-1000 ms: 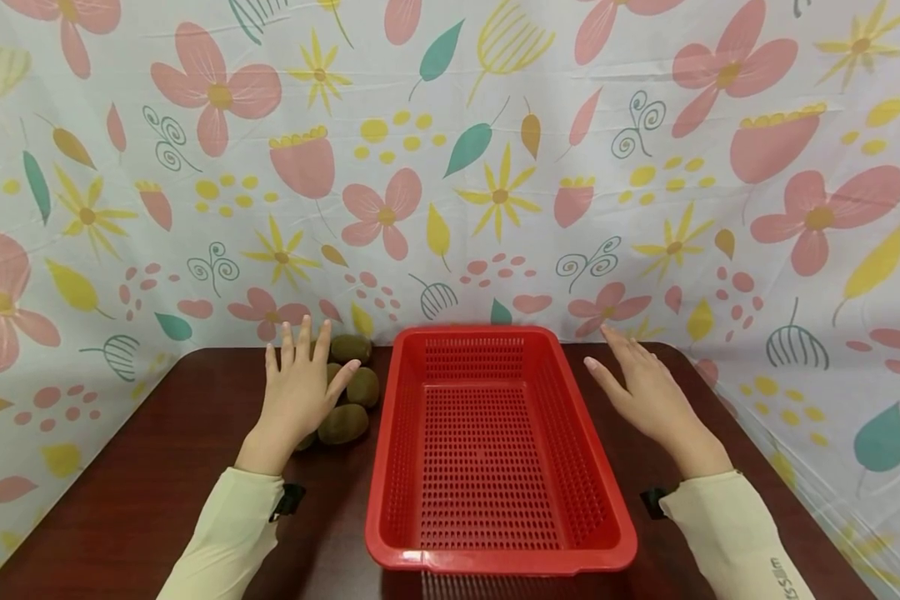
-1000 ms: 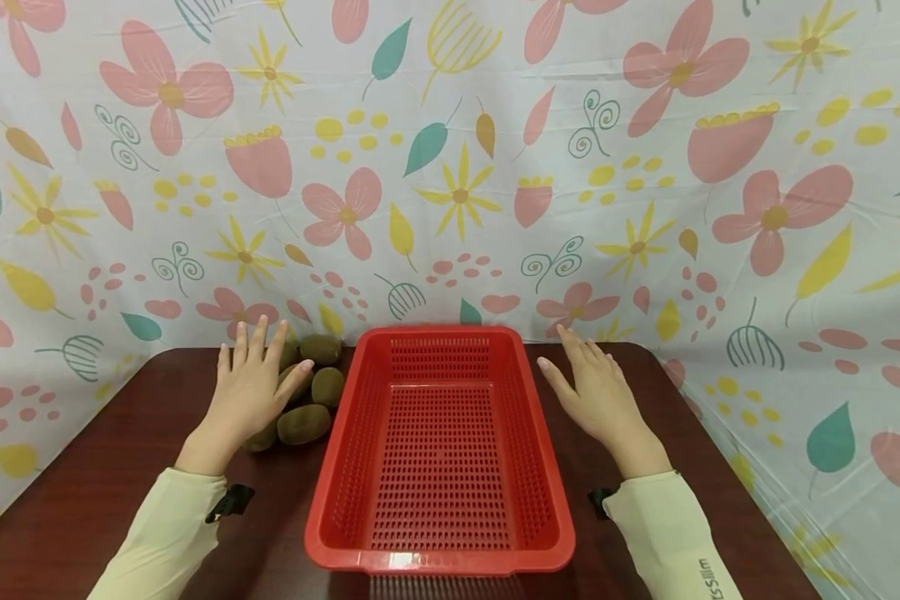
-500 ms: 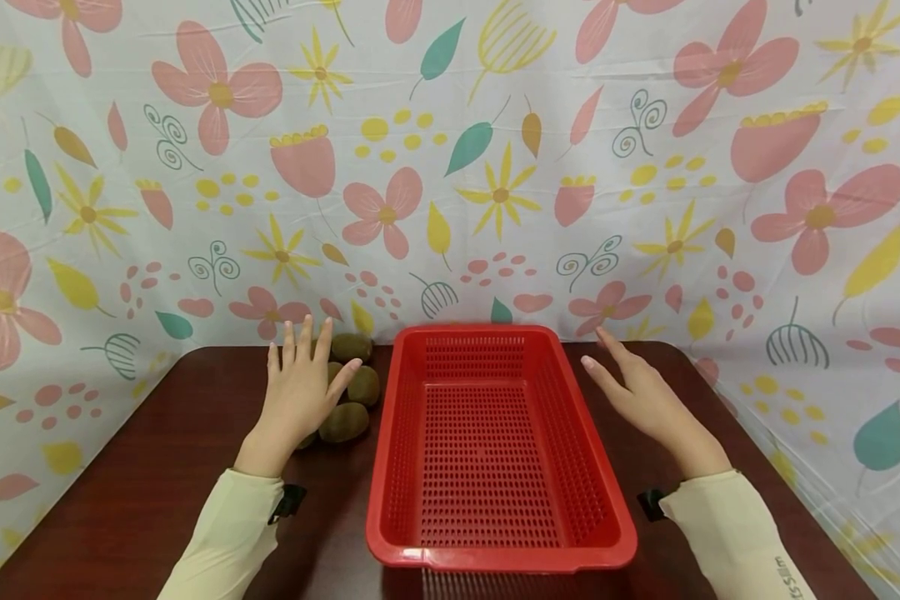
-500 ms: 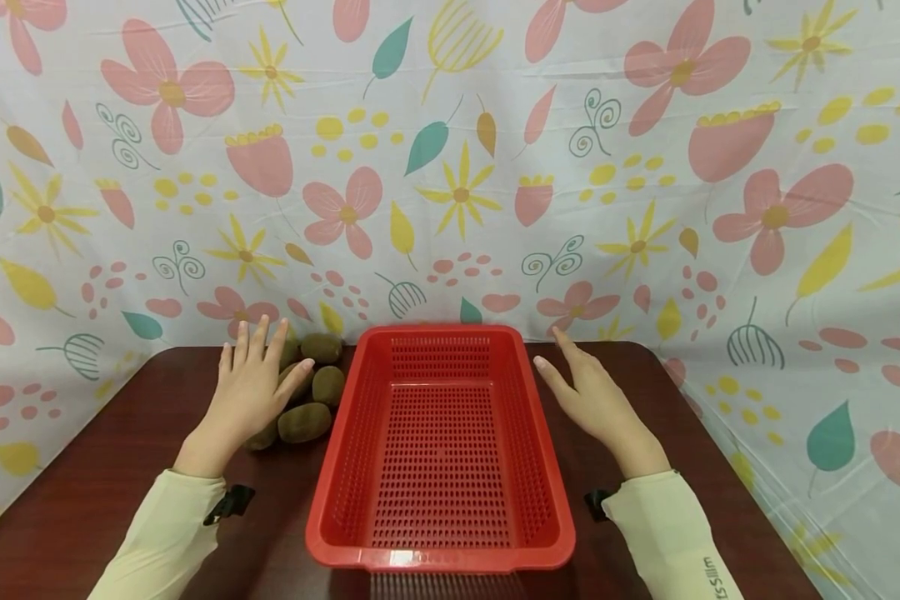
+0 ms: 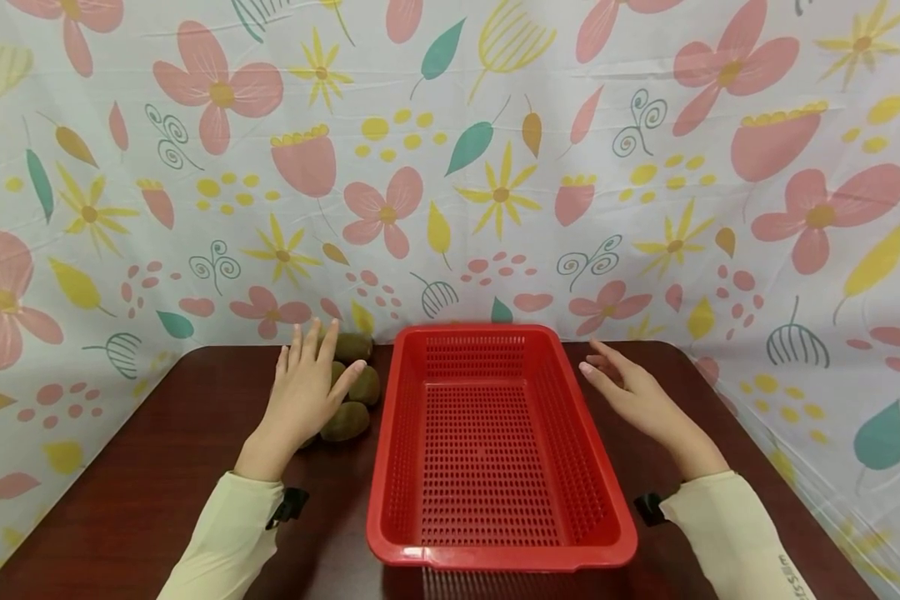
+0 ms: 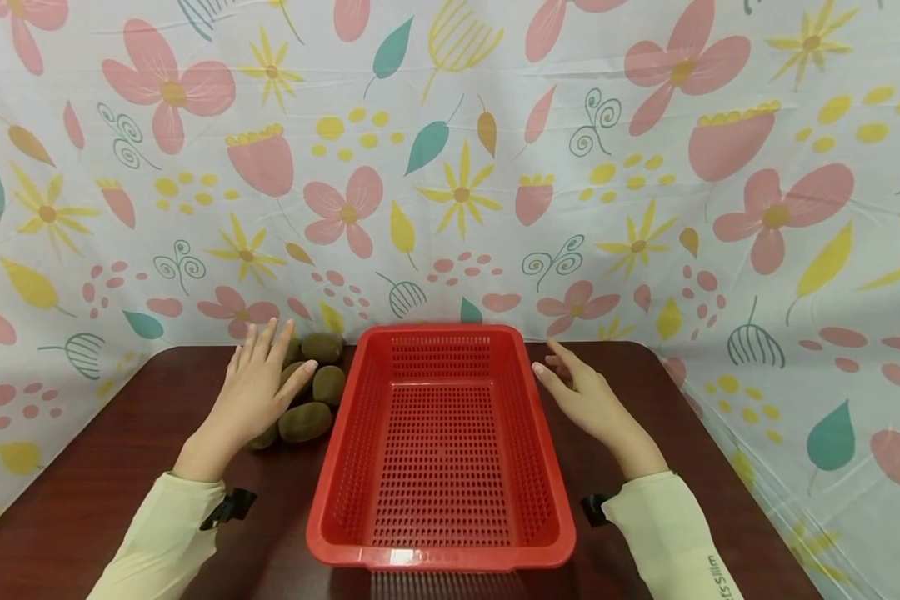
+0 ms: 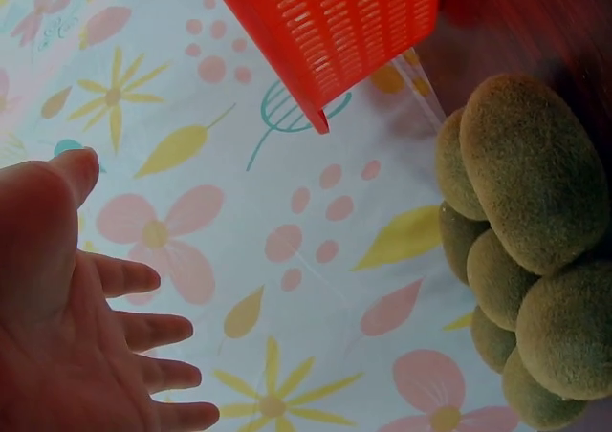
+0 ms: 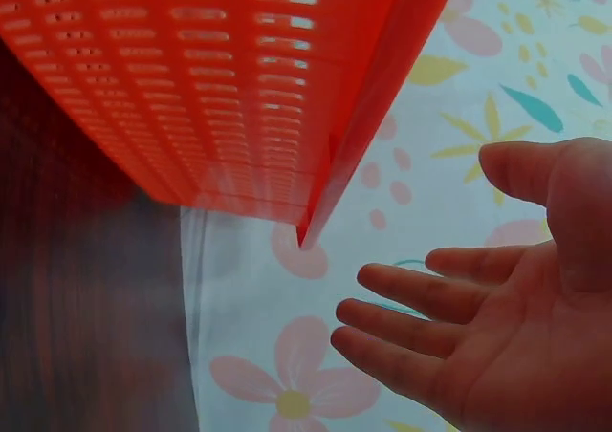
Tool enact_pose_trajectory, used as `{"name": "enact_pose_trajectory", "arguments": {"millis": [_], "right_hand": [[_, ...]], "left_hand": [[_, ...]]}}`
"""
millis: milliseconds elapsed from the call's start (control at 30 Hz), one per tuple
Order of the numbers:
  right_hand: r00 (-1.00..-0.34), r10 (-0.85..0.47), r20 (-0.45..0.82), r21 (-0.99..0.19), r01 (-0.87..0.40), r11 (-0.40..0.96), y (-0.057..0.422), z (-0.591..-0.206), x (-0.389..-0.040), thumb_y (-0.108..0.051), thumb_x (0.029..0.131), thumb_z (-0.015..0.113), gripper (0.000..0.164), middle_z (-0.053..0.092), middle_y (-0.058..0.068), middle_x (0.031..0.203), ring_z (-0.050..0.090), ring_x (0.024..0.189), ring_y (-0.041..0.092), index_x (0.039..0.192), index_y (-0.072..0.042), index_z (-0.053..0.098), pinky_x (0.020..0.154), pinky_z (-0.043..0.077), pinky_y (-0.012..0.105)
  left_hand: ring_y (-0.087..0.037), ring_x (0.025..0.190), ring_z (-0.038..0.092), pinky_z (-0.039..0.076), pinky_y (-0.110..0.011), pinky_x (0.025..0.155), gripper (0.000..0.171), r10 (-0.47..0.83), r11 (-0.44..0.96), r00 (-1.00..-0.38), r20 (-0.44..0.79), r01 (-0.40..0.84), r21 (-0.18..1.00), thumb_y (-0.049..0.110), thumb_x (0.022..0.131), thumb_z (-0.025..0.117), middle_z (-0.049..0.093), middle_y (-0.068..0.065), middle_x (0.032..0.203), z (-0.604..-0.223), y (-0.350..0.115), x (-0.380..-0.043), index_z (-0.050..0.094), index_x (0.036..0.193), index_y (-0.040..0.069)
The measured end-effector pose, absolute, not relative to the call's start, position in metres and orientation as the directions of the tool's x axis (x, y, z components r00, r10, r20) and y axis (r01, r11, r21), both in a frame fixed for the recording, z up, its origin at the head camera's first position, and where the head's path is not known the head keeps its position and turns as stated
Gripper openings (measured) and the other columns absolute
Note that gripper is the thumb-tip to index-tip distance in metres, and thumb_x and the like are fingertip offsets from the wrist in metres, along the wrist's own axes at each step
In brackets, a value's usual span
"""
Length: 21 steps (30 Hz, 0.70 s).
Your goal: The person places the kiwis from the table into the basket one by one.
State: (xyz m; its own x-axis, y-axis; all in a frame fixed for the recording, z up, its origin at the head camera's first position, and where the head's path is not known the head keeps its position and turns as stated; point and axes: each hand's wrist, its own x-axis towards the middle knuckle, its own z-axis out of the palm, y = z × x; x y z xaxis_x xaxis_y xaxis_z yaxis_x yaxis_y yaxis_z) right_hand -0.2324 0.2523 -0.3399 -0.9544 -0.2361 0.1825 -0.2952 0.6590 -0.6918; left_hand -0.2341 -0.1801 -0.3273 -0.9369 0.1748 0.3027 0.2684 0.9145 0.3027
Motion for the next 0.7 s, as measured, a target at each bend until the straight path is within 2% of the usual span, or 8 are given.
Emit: {"name": "enact_pose_trajectory", "arguments": {"millis": [300, 533, 700], "right_hand": [[-0.954, -0.254, 0.161, -0.737, -0.287, 0.612, 0.2513, -0.3427, -0.2345, -0.033, 0.103, 0.047, 0.062, 0.049, 0.029, 0.135, 0.047, 0.124, 0.045, 0.149, 0.003, 0.026, 0.096, 0.043, 0.058], [-0.966, -0.236, 0.111, -0.820, -0.223, 0.528, 0.2530, -0.3461, -0.2376, -0.035, 0.101, 0.049, 0.064, 0.049, 0.029, 0.135, 0.055, 0.117, 0.041, 0.150, 0.001, 0.027, 0.090, 0.052, 0.044], [-0.971, -0.228, 0.075, -0.861, -0.178, 0.477, 0.2545, -0.3486, -0.2411, -0.036, 0.101, 0.050, 0.065, 0.051, 0.029, 0.133, 0.058, 0.114, 0.039, 0.149, 0.001, 0.027, 0.089, 0.053, 0.040]], "left_hand": [[-0.045, 0.143, 0.005, 0.008, -0.063, 0.112, 0.074, 0.190, 0.881, -0.932, 0.308, 0.301, 0.366, 0.048, 0.101, 0.042, 0.016, -0.025, 0.156, -0.3263, -0.1792, -0.2300, 0.016, 0.153, 0.003], [-0.047, 0.142, 0.012, 0.015, -0.064, 0.110, 0.070, 0.205, 0.843, -0.921, 0.332, 0.339, 0.417, 0.041, 0.101, 0.047, 0.022, -0.026, 0.154, -0.3258, -0.1792, -0.2273, 0.020, 0.152, 0.001], [-0.047, 0.141, 0.015, 0.016, -0.064, 0.110, 0.069, 0.209, 0.821, -0.917, 0.339, 0.353, 0.448, 0.039, 0.101, 0.048, 0.024, -0.026, 0.153, -0.3271, -0.1813, -0.2271, 0.022, 0.152, 0.002]]}}
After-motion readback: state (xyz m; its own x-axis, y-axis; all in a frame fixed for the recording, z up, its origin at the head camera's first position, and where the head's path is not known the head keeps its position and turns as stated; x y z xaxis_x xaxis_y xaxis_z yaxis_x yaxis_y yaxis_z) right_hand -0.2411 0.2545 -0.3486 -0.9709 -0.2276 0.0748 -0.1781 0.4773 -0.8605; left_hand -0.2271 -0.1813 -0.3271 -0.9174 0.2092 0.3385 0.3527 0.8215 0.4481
